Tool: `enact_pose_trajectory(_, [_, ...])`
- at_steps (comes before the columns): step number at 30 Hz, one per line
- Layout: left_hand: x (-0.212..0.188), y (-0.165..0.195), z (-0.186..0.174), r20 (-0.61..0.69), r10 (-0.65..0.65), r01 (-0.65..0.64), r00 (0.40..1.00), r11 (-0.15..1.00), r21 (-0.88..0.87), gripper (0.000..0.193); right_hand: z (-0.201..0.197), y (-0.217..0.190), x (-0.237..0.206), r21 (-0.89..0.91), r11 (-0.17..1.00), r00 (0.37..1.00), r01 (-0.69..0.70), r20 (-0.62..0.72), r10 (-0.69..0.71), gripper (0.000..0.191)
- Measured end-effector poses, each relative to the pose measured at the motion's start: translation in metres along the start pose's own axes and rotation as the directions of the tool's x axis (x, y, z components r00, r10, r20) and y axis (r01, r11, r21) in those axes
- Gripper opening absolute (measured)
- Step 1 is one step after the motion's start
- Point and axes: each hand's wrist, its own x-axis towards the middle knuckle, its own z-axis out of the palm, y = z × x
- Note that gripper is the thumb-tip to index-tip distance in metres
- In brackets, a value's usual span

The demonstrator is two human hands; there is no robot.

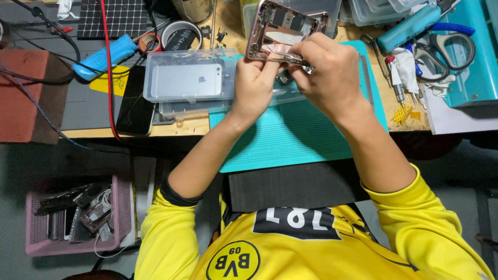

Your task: The person disassembles a smartphone at a repair bench, using a screwdriver and a pry tool to remove internal components and set them on the mat, then uses an electric screwdriver and tweezers to continue removing parts from the phone chassis.

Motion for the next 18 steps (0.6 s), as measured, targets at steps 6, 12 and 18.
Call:
enact_pose_trajectory(6, [-0.005, 0.005, -0.002, 0.014, 0.078, -0.079, 0.997, 0.973, 0.218, 0.022, 0.009, 0.004, 0.004, 0.037, 0.999, 1.0, -0.023, 0.007, 0.023, 0.025])
enact_pose_trajectory(12, [0.007, 0.015, -0.021, 0.008, -0.156, 0.147, 0.988, 0.913, -0.38, 0.029, -0.007, 0.032, -0.002, 0.22, 0.928, 0.953, -0.3, 0.035, 0.3, 0.007])
enact_pose_trajectory(18, [0.009, 0.027, -0.04, 0.039, -0.17, 0.166, 0.985, 0.85, -0.501, 0.032, -0.011, 0.05, -0.018, 0.001, 0.933, 0.913, -0.359, 0.209, 0.351, 0.021])
